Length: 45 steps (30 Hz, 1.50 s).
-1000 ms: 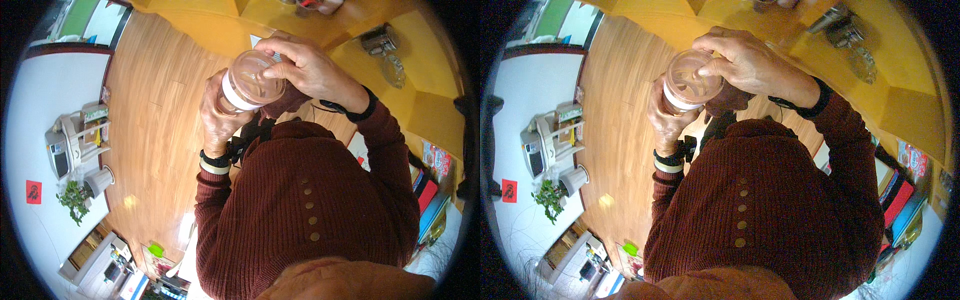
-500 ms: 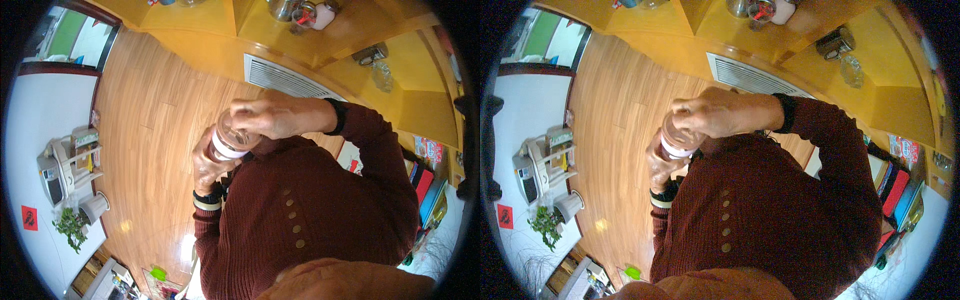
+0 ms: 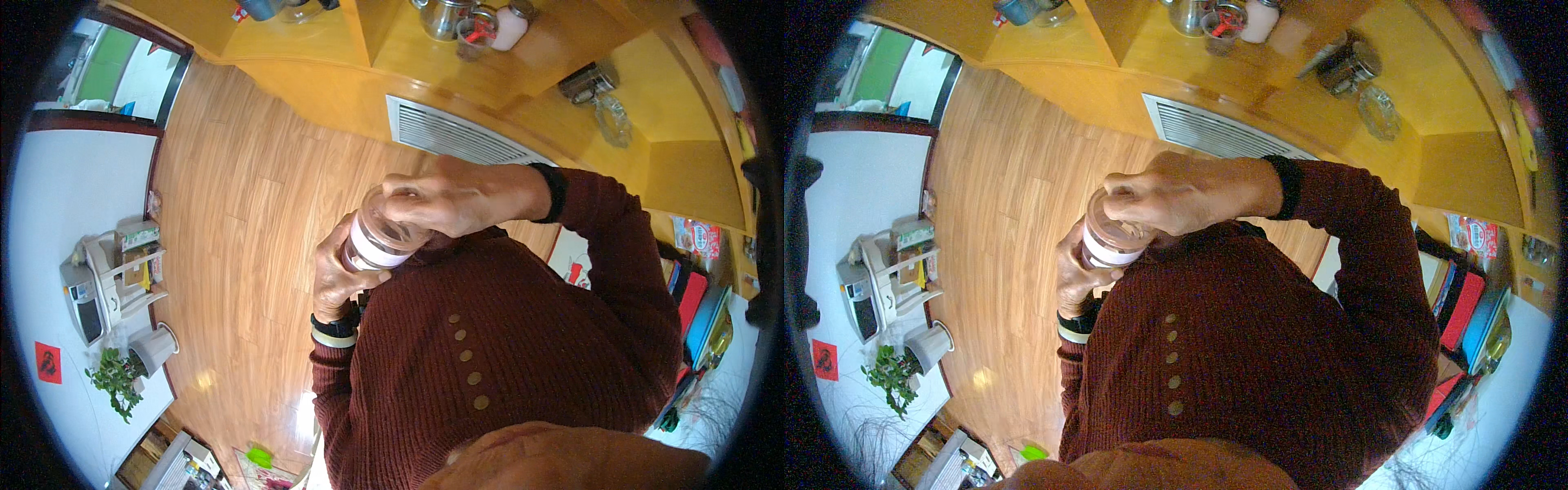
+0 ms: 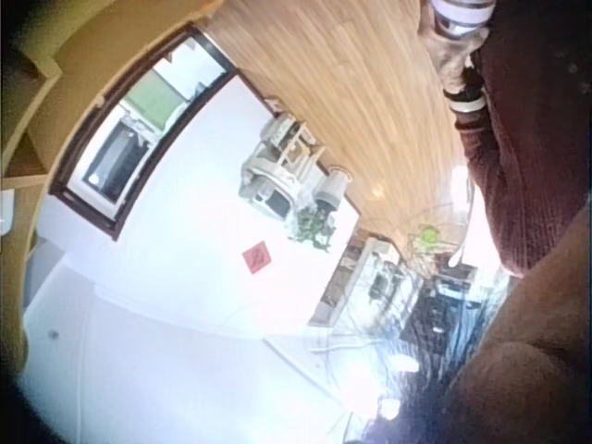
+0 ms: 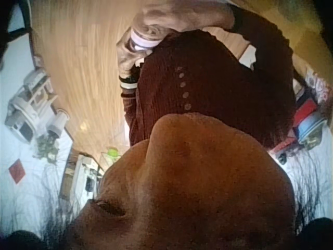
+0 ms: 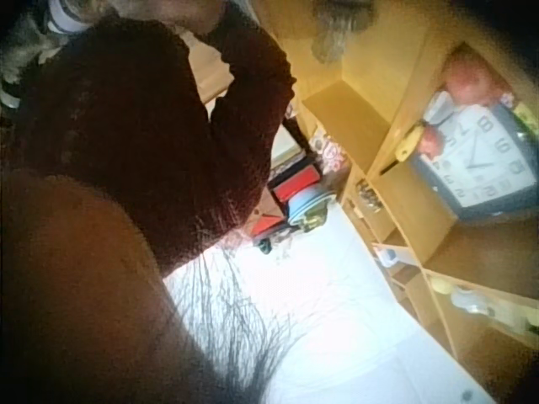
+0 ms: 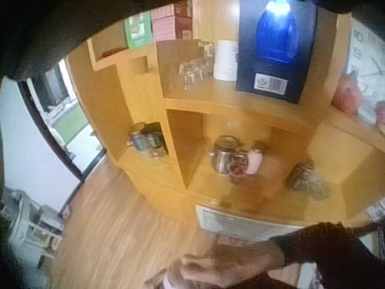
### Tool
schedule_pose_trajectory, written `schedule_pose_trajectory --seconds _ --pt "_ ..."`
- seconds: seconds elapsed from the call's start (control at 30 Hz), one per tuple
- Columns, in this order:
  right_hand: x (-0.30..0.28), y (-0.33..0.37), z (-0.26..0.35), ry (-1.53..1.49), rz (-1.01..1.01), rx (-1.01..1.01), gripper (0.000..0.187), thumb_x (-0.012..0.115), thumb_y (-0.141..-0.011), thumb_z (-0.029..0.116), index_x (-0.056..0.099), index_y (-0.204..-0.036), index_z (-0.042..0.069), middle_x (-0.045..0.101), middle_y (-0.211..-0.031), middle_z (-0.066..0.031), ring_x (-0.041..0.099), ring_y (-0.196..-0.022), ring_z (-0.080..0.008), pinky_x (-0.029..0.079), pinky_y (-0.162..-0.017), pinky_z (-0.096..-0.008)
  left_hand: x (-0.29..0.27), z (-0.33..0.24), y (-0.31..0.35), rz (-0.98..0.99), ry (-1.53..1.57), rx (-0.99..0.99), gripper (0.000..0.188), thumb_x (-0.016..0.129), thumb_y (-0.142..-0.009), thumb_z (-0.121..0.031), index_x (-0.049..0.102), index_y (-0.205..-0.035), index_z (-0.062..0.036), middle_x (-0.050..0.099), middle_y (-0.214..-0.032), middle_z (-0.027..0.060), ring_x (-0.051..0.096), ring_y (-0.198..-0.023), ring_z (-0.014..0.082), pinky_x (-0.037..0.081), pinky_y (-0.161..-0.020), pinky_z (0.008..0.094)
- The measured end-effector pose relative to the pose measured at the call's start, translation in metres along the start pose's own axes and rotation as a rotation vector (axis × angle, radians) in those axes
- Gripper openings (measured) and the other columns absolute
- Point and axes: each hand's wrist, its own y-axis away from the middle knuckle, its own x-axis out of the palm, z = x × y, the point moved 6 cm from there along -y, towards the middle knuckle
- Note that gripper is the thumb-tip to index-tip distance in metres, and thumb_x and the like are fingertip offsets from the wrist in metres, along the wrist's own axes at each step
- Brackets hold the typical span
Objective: The person wipes several metal and plastic containers on a wooden shelf with a dark cloth, then takes a pink plastic container to the kitchen sink. They rinse the container under running water and scrub its interior with a white sponge before rinsing again.
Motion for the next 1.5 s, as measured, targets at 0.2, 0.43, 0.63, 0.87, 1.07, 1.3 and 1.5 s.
schedule_pose_trajectory --seconds 0.2,0.43,0.63,0.87,1.07,1.3,1.5 --pt "-0.028 0.015 0.005 -0.154 -0.376 -0.168 0.037 0.076 -0.086 0.018 0.062 -0.117 0.002 0.061 -0.112 -0.0147 0.067 -0.088 -0.0301 0.057 -0.073 -0.0369 0.015 -0.004 0.0 -0.075 0.088 0.088 0.09 0.098 -0.057 -0.03 0.06 -0.13 0.0064 0.068 -0.116 0.0106 0.066 -0.107 0.0206 0.052 -0.097 0.0349" --pt "-0.018 0.036 0.002 -0.163 -0.415 -0.167 0.04 0.081 -0.08 0.016 0.066 -0.111 -0.005 0.064 -0.112 -0.0164 0.067 -0.096 -0.0274 0.057 -0.079 -0.0368 0.039 -0.004 0.01 -0.165 0.293 0.134 0.093 0.095 -0.057 -0.026 0.055 -0.134 0.007 0.066 -0.123 0.0129 0.063 -0.113 0.0228 0.048 -0.102 0.0371" --pt "-0.017 0.04 0.007 -0.308 -0.478 -0.228 0.021 0.076 -0.084 0.001 0.067 -0.103 -0.002 0.067 -0.103 -0.0117 0.069 -0.089 -0.0219 0.057 -0.075 -0.0298 0.061 0.003 0.028 -0.217 0.301 0.109 0.096 0.09 -0.058 -0.03 0.051 -0.137 0.0066 0.066 -0.123 0.0136 0.063 -0.112 0.0234 0.049 -0.1 0.037" --pt "-0.01 0.039 0.024 -0.35 -0.47 -0.299 0.018 0.075 -0.085 -0.001 0.066 -0.1 -0.001 0.068 -0.098 -0.0076 0.068 -0.087 -0.0191 0.055 -0.073 -0.0289 0.074 0.012 0.053 -0.303 0.313 0.142 0.096 0.089 -0.057 -0.032 0.051 -0.137 0.0069 0.066 -0.122 0.0137 0.063 -0.11 0.0238 0.049 -0.099 0.0368" --pt "-0.022 0.033 0.02 -0.517 -0.515 -0.159 0.01 0.068 -0.096 0.012 0.068 -0.097 0.002 0.065 -0.087 -0.0015 0.061 -0.071 -0.0104 0.049 -0.062 -0.0248 0.079 0.025 0.07 -0.251 0.223 0.116 0.095 0.091 -0.054 -0.03 0.055 -0.133 0.0052 0.067 -0.119 0.0116 0.065 -0.107 0.0217 0.05 -0.098 0.0367" --pt "-0.013 0.003 0.008 -0.696 -0.432 -0.081 0.02 0.067 -0.099 0.023 0.07 -0.095 0.003 0.061 -0.079 0.0014 0.053 -0.06 -0.0059 0.044 -0.056 -0.021 0.06 0.026 0.074 -0.338 0.369 0.2 0.091 0.095 -0.052 -0.01 0.055 -0.133 0.0054 0.068 -0.118 0.0112 0.066 -0.104 0.0212 0.053 -0.096 0.0358" --pt "-0.019 -0.051 0.016 -0.749 -0.413 0.014 0.027 0.059 -0.105 0.027 0.067 -0.105 0.001 0.064 -0.084 -0.0031 0.053 -0.061 -0.0058 0.044 -0.057 -0.0197 0.014 0.014 0.079 -0.359 0.331 0.278 0.097 0.1 -0.054 -0.016 0.053 -0.135 0.0057 0.067 -0.121 0.0126 0.066 -0.105 0.0213 0.055 -0.093 0.0366"
